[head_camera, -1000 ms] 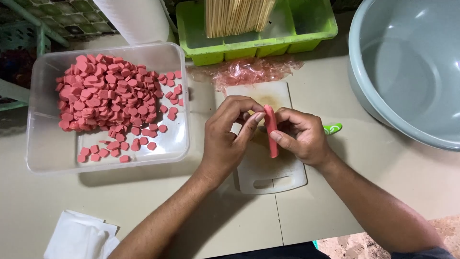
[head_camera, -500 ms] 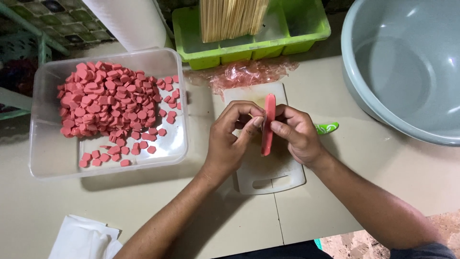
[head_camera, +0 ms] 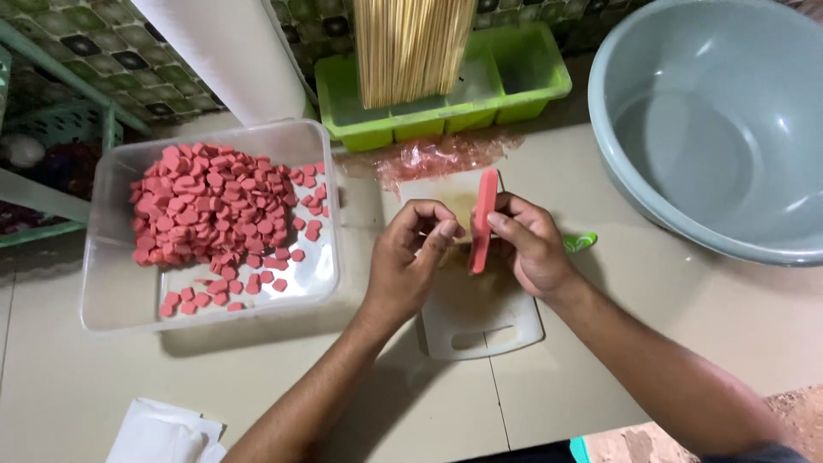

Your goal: Slicing pink sausages into small pieces on a white cutting board using a green-handled knife.

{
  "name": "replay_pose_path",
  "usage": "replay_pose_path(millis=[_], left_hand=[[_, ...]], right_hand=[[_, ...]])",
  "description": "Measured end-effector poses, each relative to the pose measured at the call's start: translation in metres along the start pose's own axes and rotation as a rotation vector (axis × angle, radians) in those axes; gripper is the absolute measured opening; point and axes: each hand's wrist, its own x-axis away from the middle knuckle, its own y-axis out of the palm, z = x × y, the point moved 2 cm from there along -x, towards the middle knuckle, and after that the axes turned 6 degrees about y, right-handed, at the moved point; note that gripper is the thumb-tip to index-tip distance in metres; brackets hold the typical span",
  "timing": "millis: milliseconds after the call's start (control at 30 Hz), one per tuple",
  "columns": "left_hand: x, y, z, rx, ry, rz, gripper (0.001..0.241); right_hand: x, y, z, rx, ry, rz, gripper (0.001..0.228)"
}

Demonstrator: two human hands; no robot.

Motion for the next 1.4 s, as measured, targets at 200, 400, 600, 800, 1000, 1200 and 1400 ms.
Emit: replay_pose_path(millis=[200, 400, 600, 800, 1000, 1200, 1400], left_hand=[[0.002, -0.002, 0.004, -0.222, 0.003, -0.06, 0.011], [0.016, 0.002, 0.015, -0.592, 0.161, -0.146, 0.02], [0.022, 0.007, 0.025, -0.736, 0.211, -0.188, 0.007], [0.034, -0.005, 0.023, -0.578, 0.136, -0.066, 0.008], [0.047, -0.021, 0.031, -0.456, 0.072, -0.003, 0.003], [0.048, -0.03, 0.041, -0.501, 0.091, 0.06, 0.004], [0.009, -0.013, 0.027, -0.726, 0.253, 0.095, 0.004]], right_hand=[[0.001, 0.002, -0.006, -0.013, 0.008, 0.002, 0.026], [0.01, 0.009, -0.016, 0.001, 0.008, 0.014, 0.027], [0.009, 0.007, -0.015, -0.018, -0.037, -0.013, 0.027], [0.016, 0.015, -0.024, -0.077, -0.063, -0.014, 0.026], [0.019, 0.019, -0.031, -0.103, -0.081, 0.015, 0.026], [0.002, -0.003, -0.023, -0.083, -0.094, 0.047, 0.026], [-0.006, -0.015, -0.02, -0.027, -0.178, 0.024, 0.028]])
